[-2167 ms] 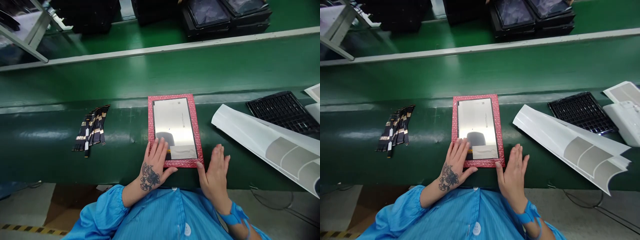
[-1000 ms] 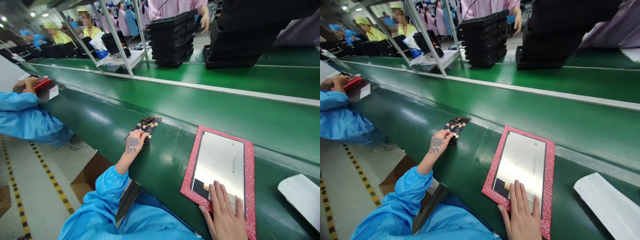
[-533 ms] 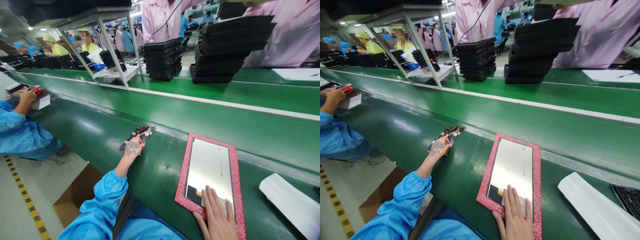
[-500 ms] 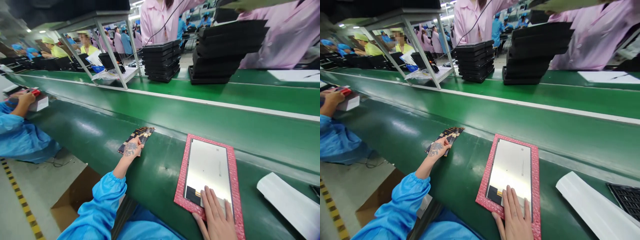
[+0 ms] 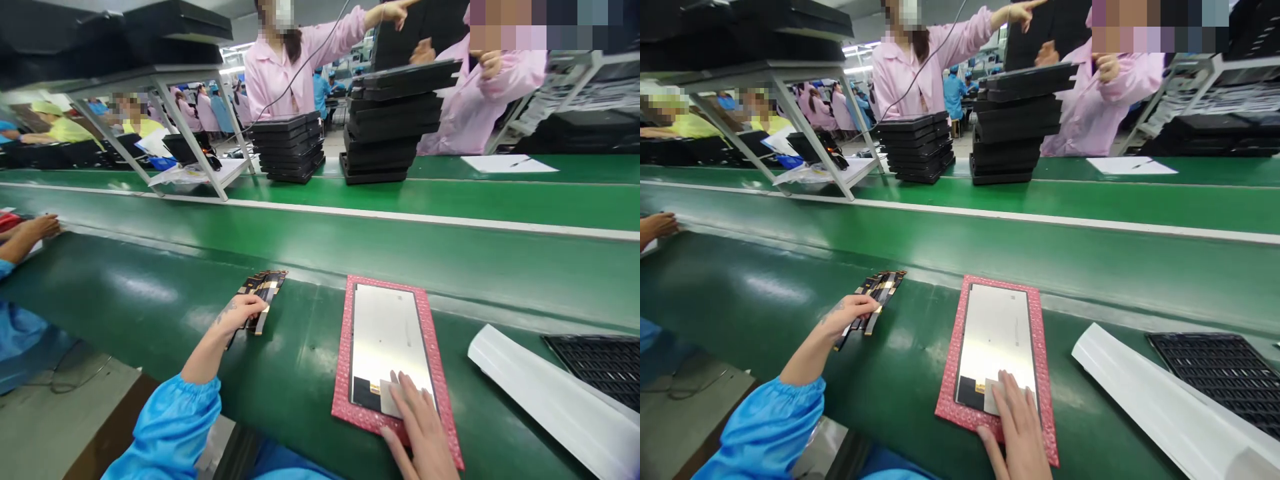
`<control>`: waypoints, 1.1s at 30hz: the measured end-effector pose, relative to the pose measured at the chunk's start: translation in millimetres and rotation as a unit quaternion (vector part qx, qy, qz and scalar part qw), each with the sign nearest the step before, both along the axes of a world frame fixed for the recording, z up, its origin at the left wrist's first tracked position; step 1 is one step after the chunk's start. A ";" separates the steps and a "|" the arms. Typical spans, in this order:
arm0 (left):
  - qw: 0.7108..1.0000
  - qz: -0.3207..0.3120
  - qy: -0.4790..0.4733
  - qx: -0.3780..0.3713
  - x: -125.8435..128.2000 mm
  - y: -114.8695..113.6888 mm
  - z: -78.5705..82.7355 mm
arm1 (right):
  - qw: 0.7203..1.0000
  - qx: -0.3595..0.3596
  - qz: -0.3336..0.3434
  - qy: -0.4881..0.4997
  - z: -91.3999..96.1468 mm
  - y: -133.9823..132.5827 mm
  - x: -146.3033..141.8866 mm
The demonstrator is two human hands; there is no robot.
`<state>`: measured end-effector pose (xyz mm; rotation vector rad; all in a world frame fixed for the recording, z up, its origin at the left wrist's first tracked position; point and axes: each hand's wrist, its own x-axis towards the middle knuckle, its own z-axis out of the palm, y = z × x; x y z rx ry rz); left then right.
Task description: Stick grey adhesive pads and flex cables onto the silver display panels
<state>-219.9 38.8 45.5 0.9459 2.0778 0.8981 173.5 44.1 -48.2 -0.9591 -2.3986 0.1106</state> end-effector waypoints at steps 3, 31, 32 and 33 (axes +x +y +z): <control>0.998 0.003 -0.053 0.030 32.1 -5.8 7.7 | 0.982 -0.155 -0.010 0.103 15.9 2.0 4.8; 0.900 -0.288 0.213 0.248 194.8 -24.7 -57.8 | 0.950 -0.310 0.038 0.015 43.8 87.3 -24.7; 0.891 -0.295 0.237 0.250 197.0 -28.3 -61.1 | 0.954 -0.297 0.037 0.008 41.7 85.7 -24.5; 0.884 -0.298 0.255 0.252 199.0 -30.6 -63.4 | 0.957 -0.289 0.037 0.004 40.5 84.0 -24.7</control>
